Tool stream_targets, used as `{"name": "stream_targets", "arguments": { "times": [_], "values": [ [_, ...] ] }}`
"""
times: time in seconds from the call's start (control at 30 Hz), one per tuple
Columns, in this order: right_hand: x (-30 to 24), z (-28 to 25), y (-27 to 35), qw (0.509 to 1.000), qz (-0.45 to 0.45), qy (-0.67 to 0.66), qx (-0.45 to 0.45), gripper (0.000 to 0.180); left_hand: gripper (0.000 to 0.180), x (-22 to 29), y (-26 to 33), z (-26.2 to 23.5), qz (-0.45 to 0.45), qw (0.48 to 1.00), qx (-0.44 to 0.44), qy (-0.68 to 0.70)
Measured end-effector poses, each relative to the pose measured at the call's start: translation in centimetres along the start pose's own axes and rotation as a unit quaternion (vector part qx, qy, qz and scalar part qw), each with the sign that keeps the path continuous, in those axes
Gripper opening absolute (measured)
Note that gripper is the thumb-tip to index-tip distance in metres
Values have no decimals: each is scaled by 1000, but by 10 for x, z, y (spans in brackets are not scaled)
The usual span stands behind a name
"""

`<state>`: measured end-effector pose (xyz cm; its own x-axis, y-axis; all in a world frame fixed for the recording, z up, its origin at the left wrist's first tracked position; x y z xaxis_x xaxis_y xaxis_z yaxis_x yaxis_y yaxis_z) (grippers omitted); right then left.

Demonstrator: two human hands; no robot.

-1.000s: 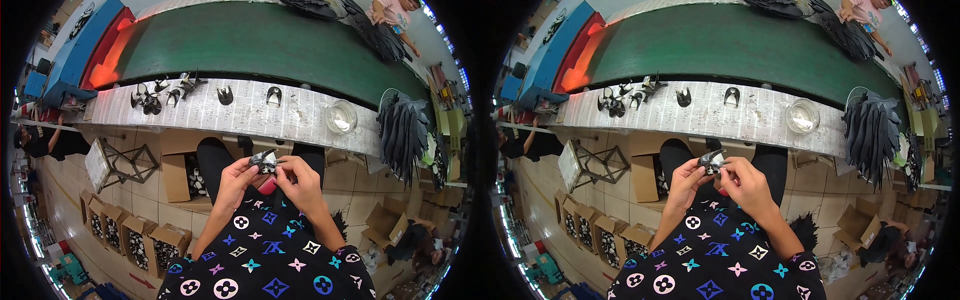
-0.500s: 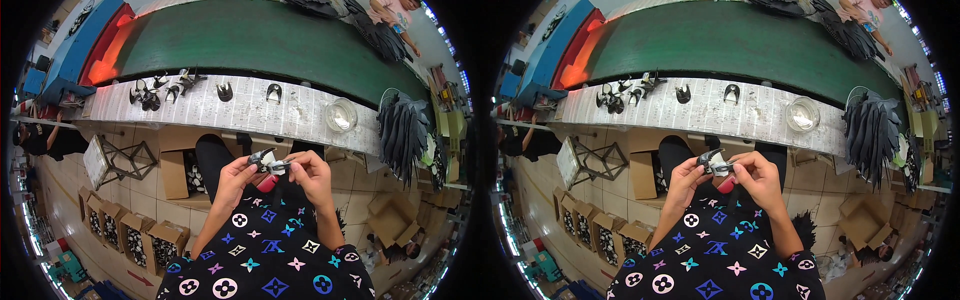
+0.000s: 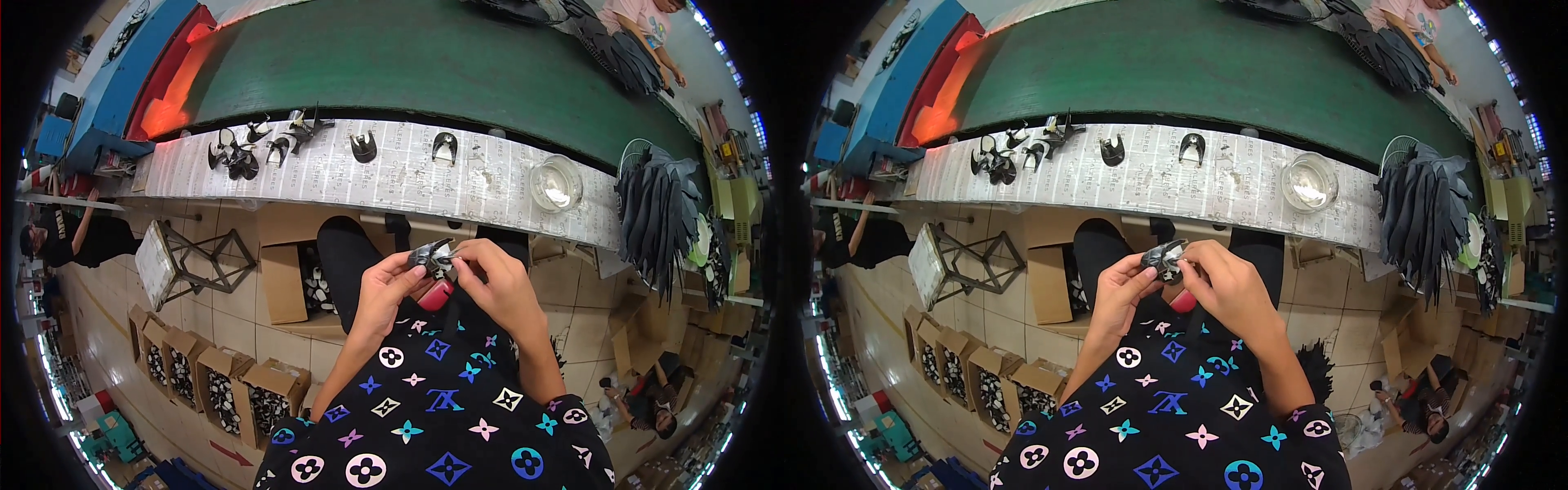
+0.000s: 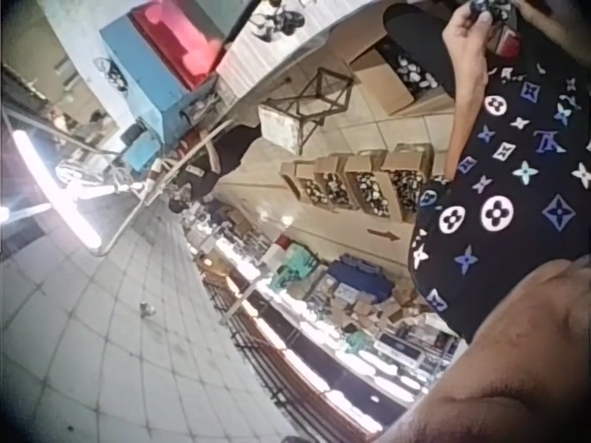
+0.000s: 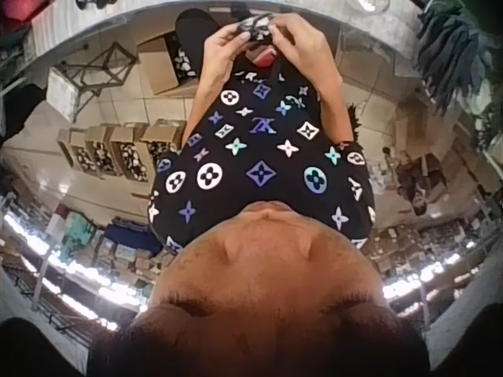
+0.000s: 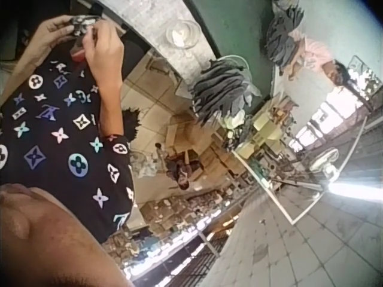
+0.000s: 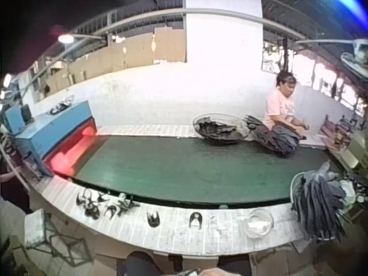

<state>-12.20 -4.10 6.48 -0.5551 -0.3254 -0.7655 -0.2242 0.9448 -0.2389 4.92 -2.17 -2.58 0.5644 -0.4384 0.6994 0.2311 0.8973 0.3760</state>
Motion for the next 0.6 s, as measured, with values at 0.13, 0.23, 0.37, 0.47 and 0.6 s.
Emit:
{"name": "stream_targets", "arguments": {
  "times": [0.13,0.23,0.37,0.47,0.6],
  "values": [
    [0,1,-1,1000,-18,6,-6,11,27,-4,-1,-1,1,1000,4,6],
    [2,2,0,1000,-18,11,-12,11,27,-5,-2,0,0,1000,3,7],
    [0,2,-1,1000,-18,14,9,11,27,-4,-2,1,-3,1000,2,5],
    [-1,0,-2,998,-12,48,25,10,27,-4,-3,2,-3,1000,1,5],
    [2,-3,-2,994,-17,93,48,11,26,-4,-4,2,-2,1000,4,4]
  ]
}}
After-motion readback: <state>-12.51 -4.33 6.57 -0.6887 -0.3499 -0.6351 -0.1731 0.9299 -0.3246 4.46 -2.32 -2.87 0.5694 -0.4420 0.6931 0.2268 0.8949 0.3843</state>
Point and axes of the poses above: each hand's wrist, its own y-axis away from the middle knuckle, its own z-axis out of the palm, x = y × z, the point moved 4 cm from there along -y, towards the middle knuckle, and after that the axes turned 4 degrees about y, right-handed, at the moved point
